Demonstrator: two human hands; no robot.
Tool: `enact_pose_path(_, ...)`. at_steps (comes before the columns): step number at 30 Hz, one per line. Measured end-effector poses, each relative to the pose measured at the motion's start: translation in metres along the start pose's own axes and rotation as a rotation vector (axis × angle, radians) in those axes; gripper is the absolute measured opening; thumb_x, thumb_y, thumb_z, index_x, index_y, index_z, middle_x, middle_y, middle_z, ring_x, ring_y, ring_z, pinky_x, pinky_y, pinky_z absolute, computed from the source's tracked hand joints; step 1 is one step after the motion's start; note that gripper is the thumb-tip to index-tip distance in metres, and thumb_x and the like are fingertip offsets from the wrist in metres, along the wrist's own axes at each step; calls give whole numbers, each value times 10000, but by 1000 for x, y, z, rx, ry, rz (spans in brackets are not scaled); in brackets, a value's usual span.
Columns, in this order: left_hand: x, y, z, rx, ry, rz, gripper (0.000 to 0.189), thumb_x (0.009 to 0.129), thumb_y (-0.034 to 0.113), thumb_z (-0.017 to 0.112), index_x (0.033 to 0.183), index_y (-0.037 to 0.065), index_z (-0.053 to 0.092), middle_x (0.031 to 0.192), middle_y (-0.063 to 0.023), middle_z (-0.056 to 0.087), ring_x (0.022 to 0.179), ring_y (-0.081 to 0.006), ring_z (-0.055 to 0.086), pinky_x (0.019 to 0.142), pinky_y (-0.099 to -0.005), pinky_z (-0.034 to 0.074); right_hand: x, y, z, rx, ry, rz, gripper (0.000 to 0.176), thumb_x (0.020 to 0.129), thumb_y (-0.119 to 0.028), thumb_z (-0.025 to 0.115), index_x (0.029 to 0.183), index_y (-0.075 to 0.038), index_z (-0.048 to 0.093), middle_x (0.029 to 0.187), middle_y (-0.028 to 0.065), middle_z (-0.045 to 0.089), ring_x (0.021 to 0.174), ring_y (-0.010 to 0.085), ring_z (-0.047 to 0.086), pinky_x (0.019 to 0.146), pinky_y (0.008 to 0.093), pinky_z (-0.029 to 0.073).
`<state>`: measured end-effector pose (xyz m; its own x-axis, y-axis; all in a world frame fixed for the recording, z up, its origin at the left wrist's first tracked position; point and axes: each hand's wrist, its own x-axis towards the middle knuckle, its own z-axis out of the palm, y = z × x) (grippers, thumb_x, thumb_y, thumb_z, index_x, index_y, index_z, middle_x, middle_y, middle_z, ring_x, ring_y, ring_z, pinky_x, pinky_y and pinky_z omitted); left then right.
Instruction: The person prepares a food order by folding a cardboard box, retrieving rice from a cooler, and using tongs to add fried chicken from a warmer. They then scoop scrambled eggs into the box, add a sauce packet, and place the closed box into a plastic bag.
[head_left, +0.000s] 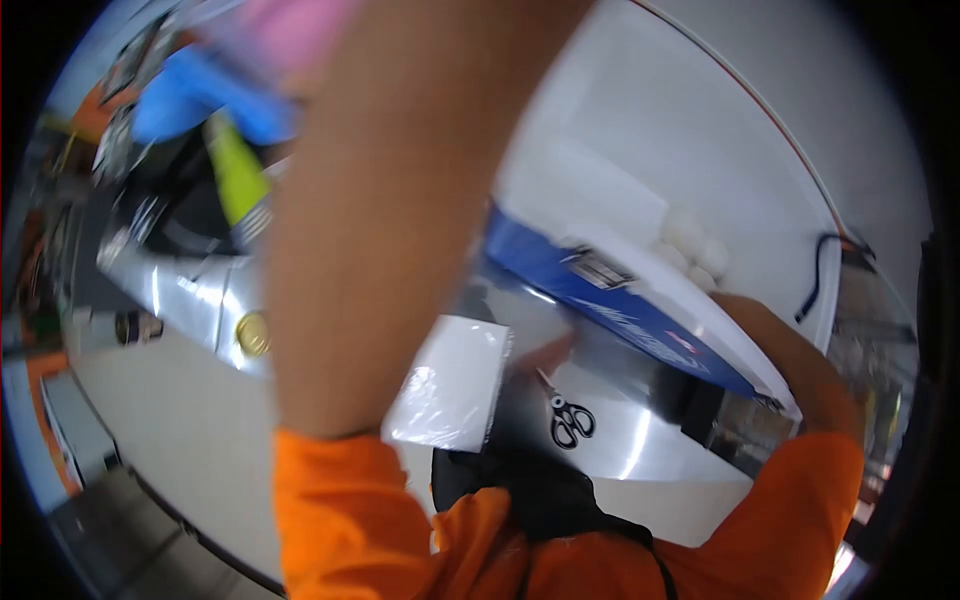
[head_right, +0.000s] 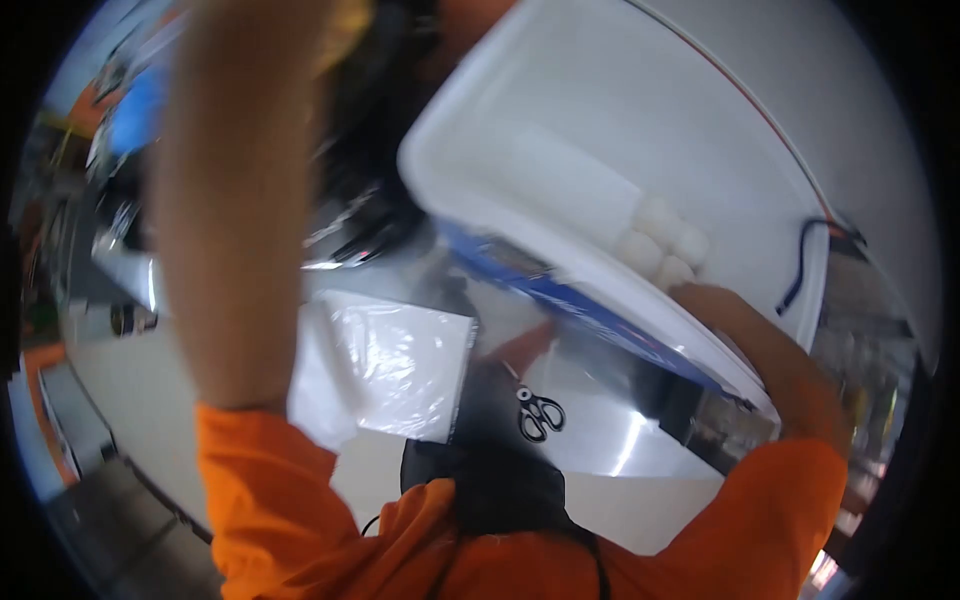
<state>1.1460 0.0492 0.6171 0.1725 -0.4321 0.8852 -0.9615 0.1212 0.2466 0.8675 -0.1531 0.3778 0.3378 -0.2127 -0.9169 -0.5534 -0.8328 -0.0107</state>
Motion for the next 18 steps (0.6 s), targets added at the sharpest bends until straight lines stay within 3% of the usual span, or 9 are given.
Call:
enact_pose_path(2,-17,9,-2,21,22,-2,425,747,521,604,959,163,694,944,-140,672,920,-318,627,830,-406,481,12,32,7,144,206,-183,375,817,-251,583,1097,-3,609,1070,240,622,1021,346,587,898,377,455)
enact_pose_path(6,-56,3,-4,136,-159,1,431,749,530,611,1052,241,714,1063,-84,675,985,-302,630,868,-417,469,-88,-1,-22,-168,707,-526,466,686,-56,694,1119,11,534,1099,240,556,1041,421,515,920,403,417)
enact_pose_path(8,-86,16,-11,266,5,29,357,688,419,694,994,237,730,1033,-46,673,961,-278,628,874,-419,450,-171,-29,11,-340,1198,-188,584,623,94,670,1173,6,494,1126,222,528,1065,409,500,922,443,408)
enact_pose_path(9,-104,19,5,291,142,60,338,663,396,714,970,256,733,988,-28,677,981,-259,613,907,-415,421,-198,-44,27,-309,1236,-142,662,621,118,655,1239,-34,473,1204,224,513,1158,410,479,984,416,393)
enact_pose_path(10,-117,22,3,257,134,33,337,672,393,717,980,257,729,1009,-26,671,1013,-254,597,943,-432,391,-217,-64,49,-440,1348,-102,667,602,140,639,1230,-21,480,1156,239,514,1128,418,481,952,431,402)
enact_pose_path(12,-136,29,0,171,103,-6,336,689,386,722,999,258,722,1051,-20,660,1078,-243,564,1016,-466,331,-243,-79,85,-229,1342,-7,642,649,44,712,1239,-3,463,1172,229,525,1138,398,507,968,447,404)
enact_pose_path(15,-184,42,-12,250,-23,-20,365,737,383,697,1076,247,693,1136,-42,625,1158,-263,518,1051,-491,303,-254,-49,134,152,1338,-497,704,678,-188,805,1262,-4,457,1225,175,528,1202,344,483,1017,454,372)
enact_pose_path(16,-202,42,-8,245,-25,-42,371,749,380,691,1093,242,684,1171,-46,607,1186,-266,495,1055,-500,298,-247,-28,141,173,1366,-579,774,723,-321,786,1291,38,403,1224,177,531,1161,333,519,1010,511,391)
enact_pose_path(18,-232,46,0,227,-43,-89,384,772,374,680,1128,230,667,1239,-53,573,1242,-272,449,1064,-519,289,-205,-5,131,790,1364,-960,761,747,-303,766,1319,27,390,1269,181,503,1179,326,505,1030,496,384)
